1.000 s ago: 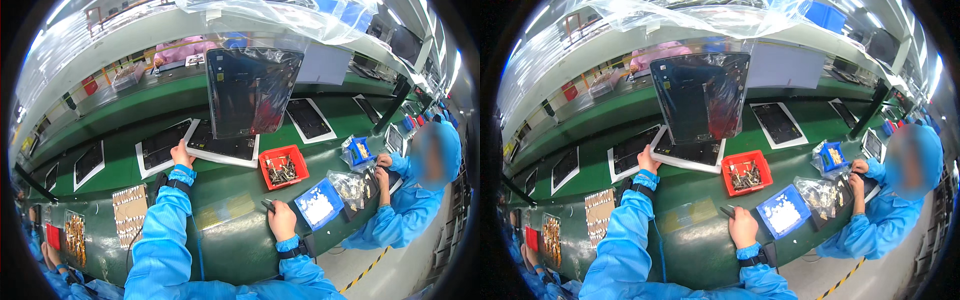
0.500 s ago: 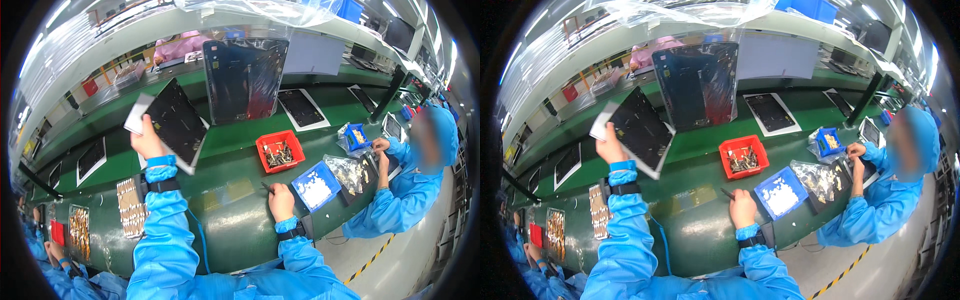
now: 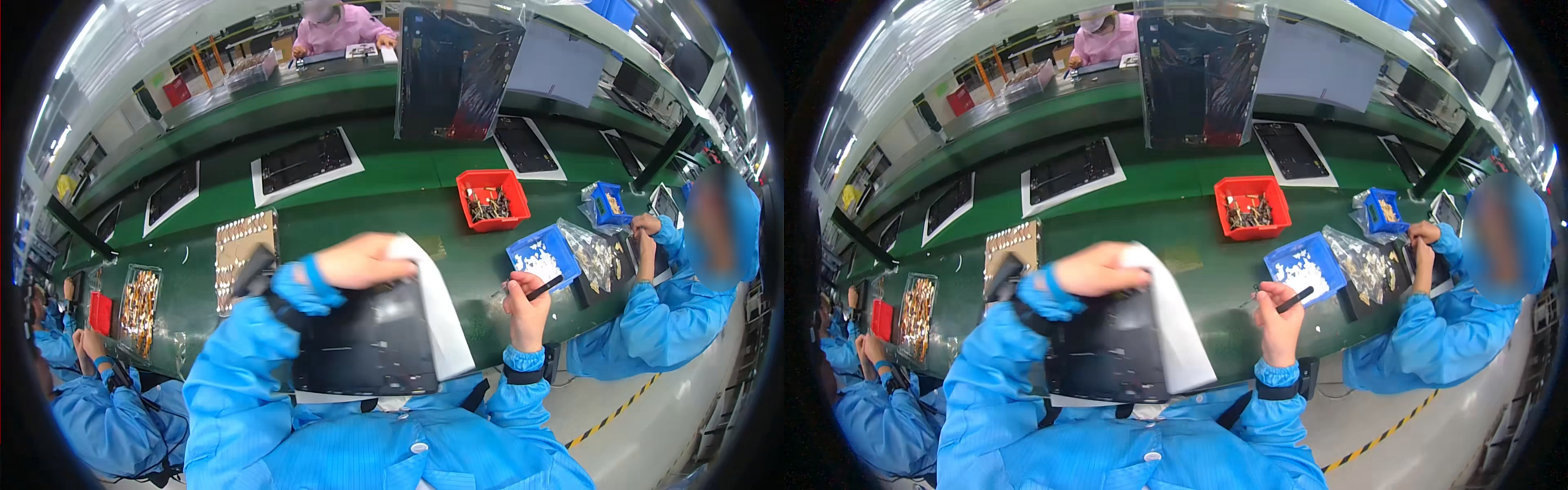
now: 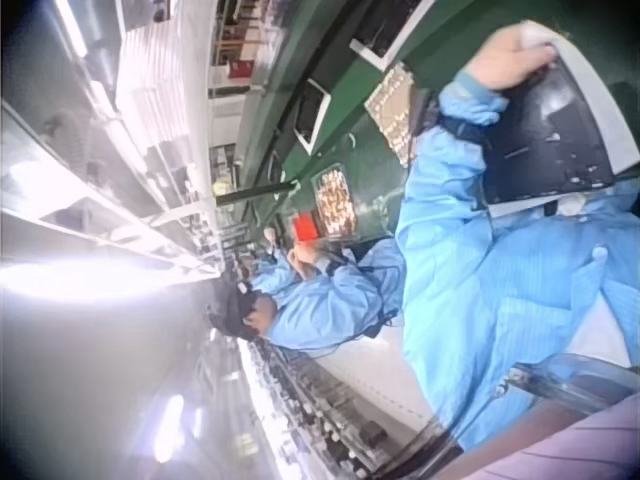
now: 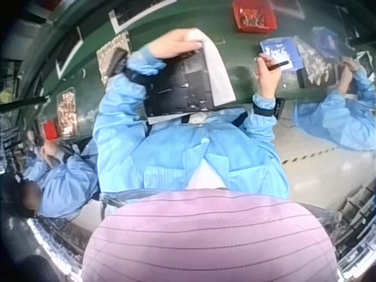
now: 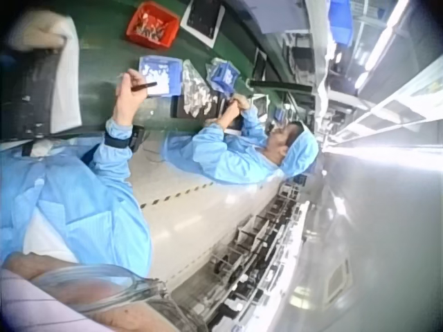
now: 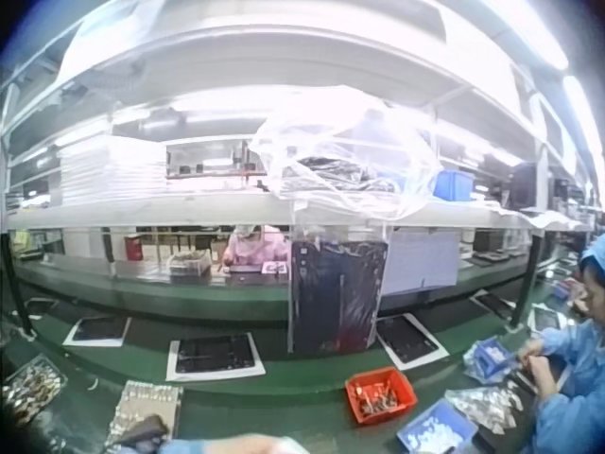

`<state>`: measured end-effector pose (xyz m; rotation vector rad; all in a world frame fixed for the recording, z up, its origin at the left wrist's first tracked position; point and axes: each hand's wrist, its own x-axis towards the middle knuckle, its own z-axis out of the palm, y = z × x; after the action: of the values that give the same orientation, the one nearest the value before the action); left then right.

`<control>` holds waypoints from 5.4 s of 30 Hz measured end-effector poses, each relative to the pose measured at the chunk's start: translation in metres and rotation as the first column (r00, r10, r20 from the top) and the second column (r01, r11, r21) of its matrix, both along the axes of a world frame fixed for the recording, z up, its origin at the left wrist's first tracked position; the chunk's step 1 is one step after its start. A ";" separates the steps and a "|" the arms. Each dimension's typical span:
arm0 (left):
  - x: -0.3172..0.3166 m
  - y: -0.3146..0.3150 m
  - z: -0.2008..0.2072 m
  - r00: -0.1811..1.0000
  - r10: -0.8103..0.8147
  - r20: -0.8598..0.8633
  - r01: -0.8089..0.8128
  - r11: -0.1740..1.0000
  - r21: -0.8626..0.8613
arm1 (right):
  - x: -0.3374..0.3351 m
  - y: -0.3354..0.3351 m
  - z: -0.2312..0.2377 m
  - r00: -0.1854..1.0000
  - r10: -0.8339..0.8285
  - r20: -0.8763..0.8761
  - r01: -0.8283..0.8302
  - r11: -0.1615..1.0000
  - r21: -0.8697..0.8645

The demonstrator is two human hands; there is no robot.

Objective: The person assembles electronic device components by applying adhesive tape strips to a circuit board with an applicator tool, then mounting an electronic device shell over it and securing it with small screws using tweezers.

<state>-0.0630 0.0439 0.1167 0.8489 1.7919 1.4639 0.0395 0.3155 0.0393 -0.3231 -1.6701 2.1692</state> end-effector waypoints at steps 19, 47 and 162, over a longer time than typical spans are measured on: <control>0.082 -0.013 -0.105 0.546 0.059 -0.835 -0.453 0.860 -0.235 | -0.028 -0.071 -0.046 0.900 0.232 0.370 -0.403 0.767 0.499; 0.078 -0.172 -0.099 0.059 0.346 -0.936 -0.975 -0.181 -0.128 | -0.034 -0.069 -0.046 0.913 0.071 0.401 -0.357 0.612 0.706; 0.028 0.125 -0.067 0.974 0.216 0.065 -0.220 0.974 0.060 | -0.002 0.062 0.020 0.934 -0.324 -0.149 0.192 0.104 0.976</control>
<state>-0.0353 0.1686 0.0497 0.6501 1.8483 1.6785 0.0377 0.3780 0.0595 -0.2744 -2.4434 0.3919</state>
